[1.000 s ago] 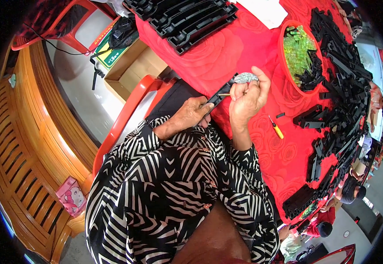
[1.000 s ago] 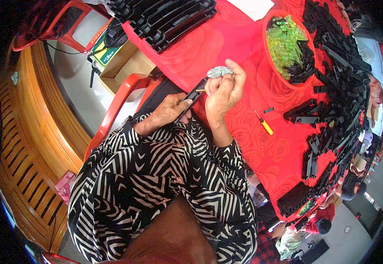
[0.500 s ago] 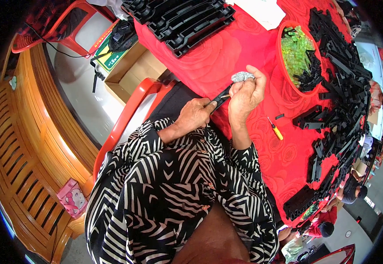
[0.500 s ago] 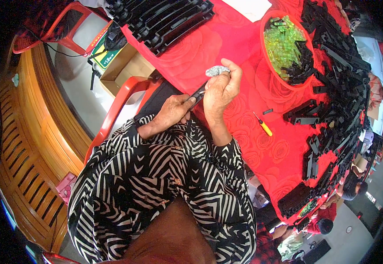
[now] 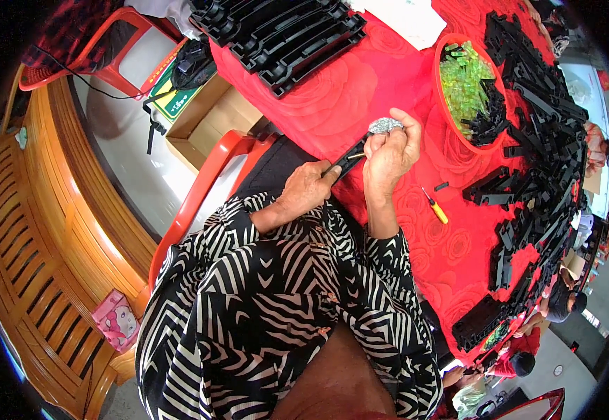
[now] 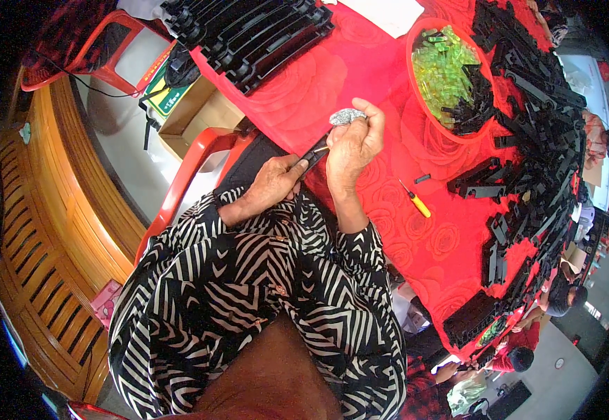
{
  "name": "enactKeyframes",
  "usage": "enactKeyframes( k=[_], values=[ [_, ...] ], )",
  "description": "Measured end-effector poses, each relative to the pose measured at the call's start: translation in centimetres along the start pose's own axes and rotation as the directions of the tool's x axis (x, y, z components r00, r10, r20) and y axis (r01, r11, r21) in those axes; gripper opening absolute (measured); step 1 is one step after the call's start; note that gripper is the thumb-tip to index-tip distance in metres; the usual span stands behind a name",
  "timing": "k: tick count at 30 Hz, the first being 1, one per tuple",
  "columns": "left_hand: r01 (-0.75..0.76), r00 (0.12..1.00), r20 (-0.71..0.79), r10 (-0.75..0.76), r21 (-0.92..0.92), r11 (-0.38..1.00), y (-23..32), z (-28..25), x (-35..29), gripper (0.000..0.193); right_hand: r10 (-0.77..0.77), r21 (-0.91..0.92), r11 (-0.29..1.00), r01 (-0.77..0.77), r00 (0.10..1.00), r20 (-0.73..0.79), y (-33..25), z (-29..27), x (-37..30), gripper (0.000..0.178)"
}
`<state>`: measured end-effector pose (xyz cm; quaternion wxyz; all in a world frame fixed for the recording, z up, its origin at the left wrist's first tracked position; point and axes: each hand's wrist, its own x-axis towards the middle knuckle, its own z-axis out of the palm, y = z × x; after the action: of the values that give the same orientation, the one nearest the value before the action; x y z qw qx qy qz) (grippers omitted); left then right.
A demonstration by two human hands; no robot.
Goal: The person assembles plastic components by inserting small metal parts into black plastic housings by hand.
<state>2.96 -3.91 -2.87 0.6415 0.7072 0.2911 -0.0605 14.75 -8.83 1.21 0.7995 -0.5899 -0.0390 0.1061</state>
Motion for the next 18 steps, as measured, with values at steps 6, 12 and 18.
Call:
enactKeyframes(
  k=[6,12,18],
  values=[
    [0.072,0.997,-0.031,-0.072,-0.004,0.997,-0.16,0.31,0.15,0.035,0.018,-0.041,0.999,-0.018,1.0,-0.009,0.31,0.17,-0.13,0.025],
    [0.068,0.997,-0.033,-0.068,-0.002,0.998,-0.21,0.35,0.23,0.035,0.007,-0.054,0.998,-0.008,1.0,-0.006,0.35,-0.04,-0.15,0.024],
    [0.052,0.998,-0.037,-0.052,0.011,0.999,-0.49,0.42,0.21,0.035,-0.009,-0.036,0.999,0.009,1.0,0.012,0.11,0.01,-0.12,0.024]
  ],
)
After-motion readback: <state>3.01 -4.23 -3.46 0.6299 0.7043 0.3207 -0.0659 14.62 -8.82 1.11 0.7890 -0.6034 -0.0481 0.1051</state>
